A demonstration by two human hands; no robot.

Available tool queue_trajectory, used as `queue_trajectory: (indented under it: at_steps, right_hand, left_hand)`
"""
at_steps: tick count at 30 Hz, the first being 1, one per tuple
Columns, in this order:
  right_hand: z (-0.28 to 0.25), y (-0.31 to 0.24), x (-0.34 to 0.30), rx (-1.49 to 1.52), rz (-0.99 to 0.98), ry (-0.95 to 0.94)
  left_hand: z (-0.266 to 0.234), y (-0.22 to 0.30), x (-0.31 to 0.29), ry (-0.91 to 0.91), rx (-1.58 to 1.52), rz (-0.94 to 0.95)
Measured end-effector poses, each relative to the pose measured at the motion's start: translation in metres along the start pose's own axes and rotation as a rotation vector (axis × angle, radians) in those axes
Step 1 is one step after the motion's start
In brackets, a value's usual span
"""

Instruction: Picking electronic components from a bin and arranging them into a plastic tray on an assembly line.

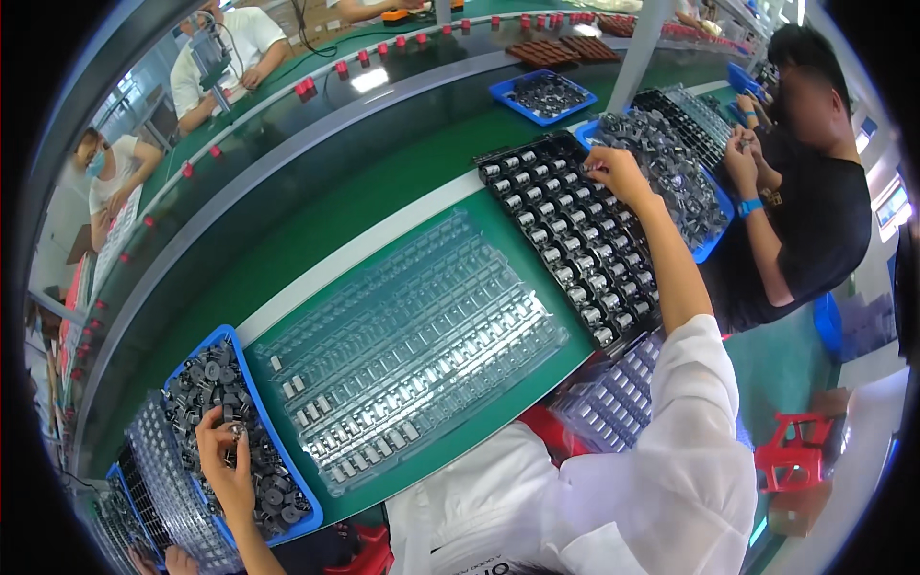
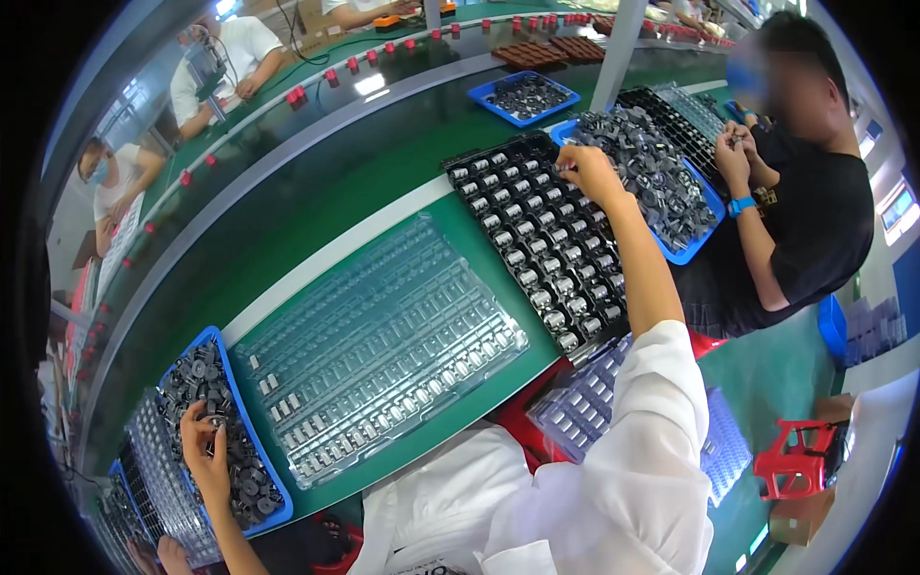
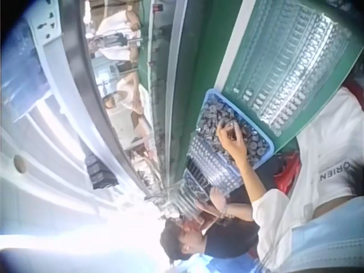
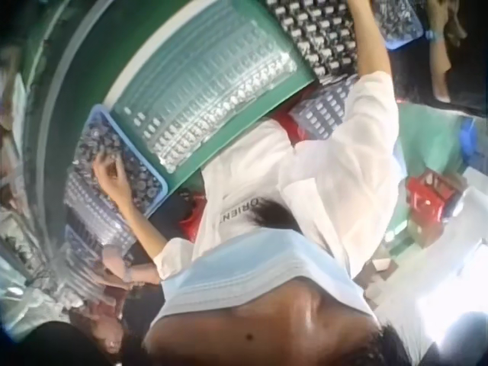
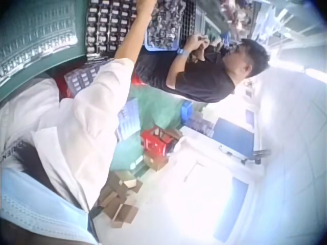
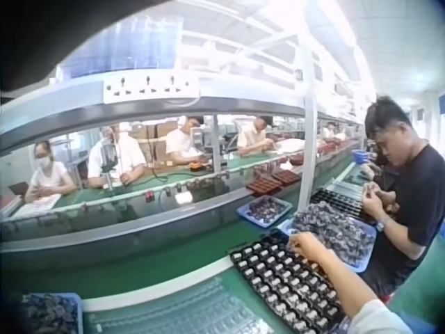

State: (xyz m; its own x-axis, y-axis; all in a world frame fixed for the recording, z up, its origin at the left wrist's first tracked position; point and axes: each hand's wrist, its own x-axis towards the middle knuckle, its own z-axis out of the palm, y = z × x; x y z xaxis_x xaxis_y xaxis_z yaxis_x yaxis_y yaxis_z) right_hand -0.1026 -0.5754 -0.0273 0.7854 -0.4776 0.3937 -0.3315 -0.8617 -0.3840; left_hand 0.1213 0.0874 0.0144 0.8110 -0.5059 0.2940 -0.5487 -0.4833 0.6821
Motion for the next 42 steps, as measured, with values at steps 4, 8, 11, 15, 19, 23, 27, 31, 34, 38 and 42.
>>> queue_trajectory:
  at_steps: [4, 8, 11, 15, 19, 23, 27, 31, 34, 38, 42]
  right_hand:
    - [0.017, -0.003, 0.007, -0.011, -0.015, -0.033]
    - [0.028, 0.011, 0.010, -0.117, -0.190, 0.046]
    - [0.006, 0.027, 0.000, -0.279, -0.276, 0.057]
    - [0.016, 0.068, 0.009, -0.305, -0.216, -0.072]
    - [0.025, 0.099, 0.009, -0.519, -0.336, -0.039]
    - [0.056, -0.100, 0.015, -0.199, -0.297, 0.096]
    - [0.118, -0.370, -0.041, 0.502, -0.643, -0.382]
    - [0.188, -0.432, -0.047, 0.490, -0.715, -0.260]
    - [0.219, -0.422, -0.039, 0.354, -0.677, -0.124]
    - [0.202, -0.439, -0.048, 0.436, -0.676, -0.072]
    - [0.196, -0.450, -0.048, 0.437, -0.622, -0.091]
  left_hand:
    - [-0.006, -0.002, -0.017, 0.001, -0.181, -0.066]
    - [0.002, 0.026, -0.021, -0.021, -0.450, -0.221]
    - [0.017, 0.044, -0.024, -0.036, -0.644, -0.275]
    - [0.024, 0.052, -0.050, -0.042, -0.764, -0.235]
    - [0.029, 0.051, -0.071, -0.041, -0.809, -0.222]
    - [0.044, 0.061, -0.071, -0.124, -0.644, -0.150]
    - [0.083, 0.056, -0.070, 0.067, -0.498, -0.082]
    - [0.107, 0.051, -0.062, 0.252, -0.338, 0.006]
    - [0.122, 0.047, -0.059, 0.215, -0.364, 0.074]
    - [0.119, 0.051, -0.069, 0.180, -0.456, -0.027]
    - [0.117, 0.052, -0.071, 0.197, -0.486, -0.011]
